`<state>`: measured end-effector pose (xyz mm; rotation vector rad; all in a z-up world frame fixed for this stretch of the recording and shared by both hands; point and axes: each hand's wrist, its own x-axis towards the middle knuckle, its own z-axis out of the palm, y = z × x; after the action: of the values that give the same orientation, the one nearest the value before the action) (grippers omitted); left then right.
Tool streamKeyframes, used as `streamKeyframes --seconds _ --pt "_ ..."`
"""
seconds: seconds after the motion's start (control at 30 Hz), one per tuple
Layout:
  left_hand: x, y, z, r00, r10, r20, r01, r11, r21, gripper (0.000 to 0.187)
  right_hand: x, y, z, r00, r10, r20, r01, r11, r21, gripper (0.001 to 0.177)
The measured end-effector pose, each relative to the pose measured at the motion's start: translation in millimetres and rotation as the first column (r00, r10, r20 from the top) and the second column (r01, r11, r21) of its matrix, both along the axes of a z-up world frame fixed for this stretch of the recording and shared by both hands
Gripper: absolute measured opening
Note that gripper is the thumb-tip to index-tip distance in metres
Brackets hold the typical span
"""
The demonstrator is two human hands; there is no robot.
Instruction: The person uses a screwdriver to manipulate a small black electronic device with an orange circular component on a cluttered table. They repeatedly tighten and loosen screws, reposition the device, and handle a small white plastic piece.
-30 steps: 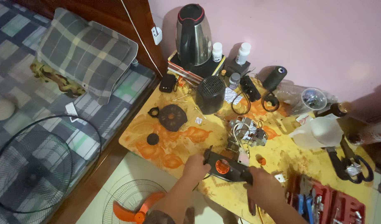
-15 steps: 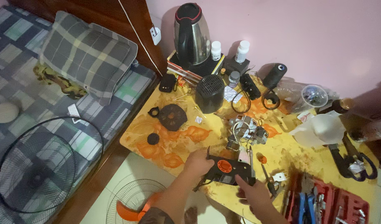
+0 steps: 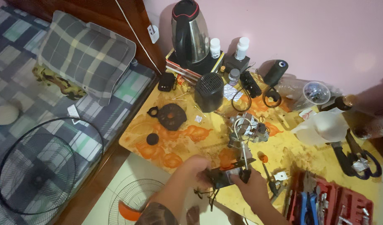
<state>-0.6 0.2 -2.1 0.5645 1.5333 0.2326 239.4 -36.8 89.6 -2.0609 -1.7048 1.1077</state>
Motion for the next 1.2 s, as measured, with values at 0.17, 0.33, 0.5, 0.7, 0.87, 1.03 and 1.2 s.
streamKeyframes --seconds 0.17,0.33,0.5,0.7,0.87,1.03,1.2 --pt "1.3 -1.4 5.3 0.987 0.161 0.025 -0.156 0.977 -0.148 0.041 10.0 15.8 4.9 0.967 0.236 0.093 -0.235 0.972 -0.013 0.058" --pt "0.3 -8.0 11.5 0.946 0.324 0.013 -0.316 0.93 -0.187 0.053 5.1 28.2 3.6 0.923 0.367 0.117 -0.358 0.929 -0.09 0.056" --pt "-0.3 -15.1 14.1 0.894 0.445 0.043 -0.438 0.892 -0.113 0.064 0.2 41.1 1.2 0.846 0.487 0.215 -0.496 0.868 -0.016 0.057" --pt "-8.5 -10.9 22.3 0.898 0.44 -0.002 -0.44 0.898 -0.003 0.068 -10.4 70.1 11.3 0.807 0.539 0.242 -0.542 0.838 -0.058 0.063" --pt "-13.3 -4.7 27.0 0.923 0.384 0.032 -0.385 0.922 0.041 0.064 -18.4 93.7 18.9 0.852 0.522 0.045 -0.5 0.836 -0.227 0.06" --pt "-12.9 -11.8 38.8 0.942 0.327 0.081 -0.327 0.945 -0.008 0.044 -25.3 112.7 15.6 0.752 0.616 0.235 -0.591 0.788 -0.175 0.062" --pt "-8.3 -21.2 51.4 0.994 0.031 -0.107 0.007 0.943 0.333 0.042 -32.2 121.2 16.9 0.844 0.52 0.131 -0.497 0.85 -0.173 0.061"
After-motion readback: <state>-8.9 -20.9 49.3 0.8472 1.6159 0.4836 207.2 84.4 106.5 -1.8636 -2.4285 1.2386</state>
